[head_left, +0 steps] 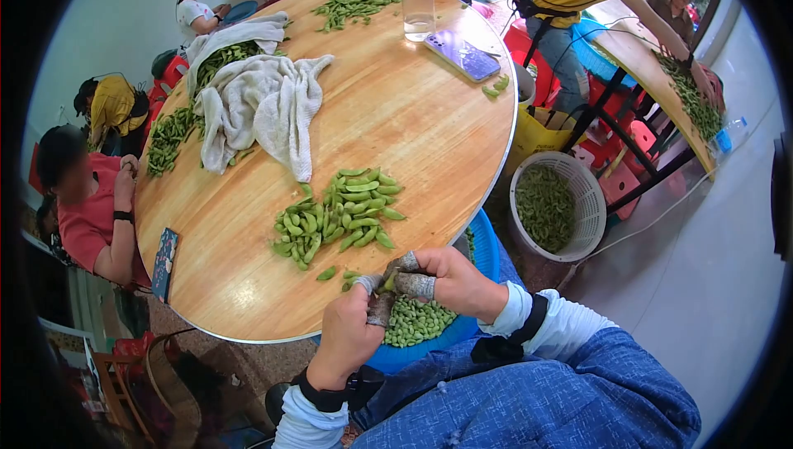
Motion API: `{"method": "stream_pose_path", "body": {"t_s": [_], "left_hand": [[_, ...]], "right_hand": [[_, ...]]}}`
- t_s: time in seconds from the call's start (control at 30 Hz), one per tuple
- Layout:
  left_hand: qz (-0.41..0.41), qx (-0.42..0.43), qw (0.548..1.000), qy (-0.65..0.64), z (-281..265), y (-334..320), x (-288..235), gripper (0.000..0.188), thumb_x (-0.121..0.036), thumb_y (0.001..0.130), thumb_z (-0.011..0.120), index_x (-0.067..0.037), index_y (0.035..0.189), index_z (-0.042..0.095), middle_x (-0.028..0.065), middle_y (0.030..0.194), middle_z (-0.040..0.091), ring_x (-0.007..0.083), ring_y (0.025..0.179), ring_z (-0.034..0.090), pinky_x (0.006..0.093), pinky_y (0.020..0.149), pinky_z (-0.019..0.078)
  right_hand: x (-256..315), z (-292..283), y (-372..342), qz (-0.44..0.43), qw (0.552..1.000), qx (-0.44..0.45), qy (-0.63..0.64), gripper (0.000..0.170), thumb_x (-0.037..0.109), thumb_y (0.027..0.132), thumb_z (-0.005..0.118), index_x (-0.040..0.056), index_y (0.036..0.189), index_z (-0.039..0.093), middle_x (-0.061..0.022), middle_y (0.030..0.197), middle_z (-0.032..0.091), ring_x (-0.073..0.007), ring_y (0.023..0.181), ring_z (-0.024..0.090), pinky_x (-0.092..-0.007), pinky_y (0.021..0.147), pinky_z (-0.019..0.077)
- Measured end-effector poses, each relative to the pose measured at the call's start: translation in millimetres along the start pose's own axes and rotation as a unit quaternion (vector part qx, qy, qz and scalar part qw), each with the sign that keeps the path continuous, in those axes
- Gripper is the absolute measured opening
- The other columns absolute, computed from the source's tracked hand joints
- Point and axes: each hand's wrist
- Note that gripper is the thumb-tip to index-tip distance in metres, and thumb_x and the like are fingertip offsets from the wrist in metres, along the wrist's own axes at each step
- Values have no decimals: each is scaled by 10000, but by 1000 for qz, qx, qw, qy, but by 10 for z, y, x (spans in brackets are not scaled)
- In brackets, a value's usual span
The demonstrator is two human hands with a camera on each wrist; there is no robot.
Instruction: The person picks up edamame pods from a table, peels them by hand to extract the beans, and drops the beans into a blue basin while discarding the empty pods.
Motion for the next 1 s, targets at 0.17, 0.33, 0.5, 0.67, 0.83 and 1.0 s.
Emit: {"method": "stream_pose_path", "body": {"t_s": [0.17, 0.33, 0.5, 0.67, 0.83, 1.0], "left_hand": [[-67, 112, 948, -291, 6, -16, 91, 138, -40, 865, 492, 14, 984, 536, 16, 854, 596, 72, 722, 563, 217, 602, 463], [-65, 125, 965, -221, -37, -42, 91, 134, -76, 872, 504, 5, 969, 548, 12, 822, 595, 63, 719, 547, 198, 623, 445], [-74, 125, 976, -162, -54, -55, 111, 134, -63, 833, 519, 12, 935, 562, 48, 739, 587, 90, 656, 520, 237, 596, 428], [-74, 140, 975, -157, -8, -84, 184, 113, -59, 874, 505, 9, 943, 561, -1, 794, 576, 51, 697, 521, 187, 604, 429], [-71, 125, 960, -242, 41, -103, 122, 105, -53, 858, 536, 8, 941, 557, -4, 799, 570, 52, 701, 520, 192, 608, 433], [-42, 50, 996, -66, 96, -143, 53, 154, -46, 787, 554, 17, 928, 560, 151, 732, 606, 223, 643, 589, 297, 610, 454]], "right_hand": [[81, -39, -34, 50, 998, 25, -12, 128, 145, 866, 545, 28, 883, 595, 41, 729, 555, -34, 627, 458, -191, 558, 381], [75, -14, -56, 61, 998, 6, -33, 131, 153, 870, 534, 40, 849, 595, 57, 657, 507, -26, 555, 397, -178, 506, 329], [85, -19, -35, 69, 996, 16, -50, 122, 118, 863, 526, 17, 845, 591, 37, 677, 532, -38, 604, 429, -201, 542, 365], [-37, -39, -32, 25, 997, 5, -74, 115, 76, 848, 512, -19, 856, 577, 4, 715, 572, -62, 687, 464, -245, 609, 411], [-162, -60, -42, -9, 995, -9, -98, 114, 62, 840, 505, -22, 866, 578, -14, 728, 589, -67, 695, 477, -250, 629, 422], [-199, -40, -38, -23, 997, -21, -72, 127, 83, 845, 520, -20, 880, 585, -14, 742, 596, -67, 705, 487, -248, 643, 429]]}}
Point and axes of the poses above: each hand's wrist, its own y-axis towards the middle knuckle, its own z-axis out of the palm, x = y × z
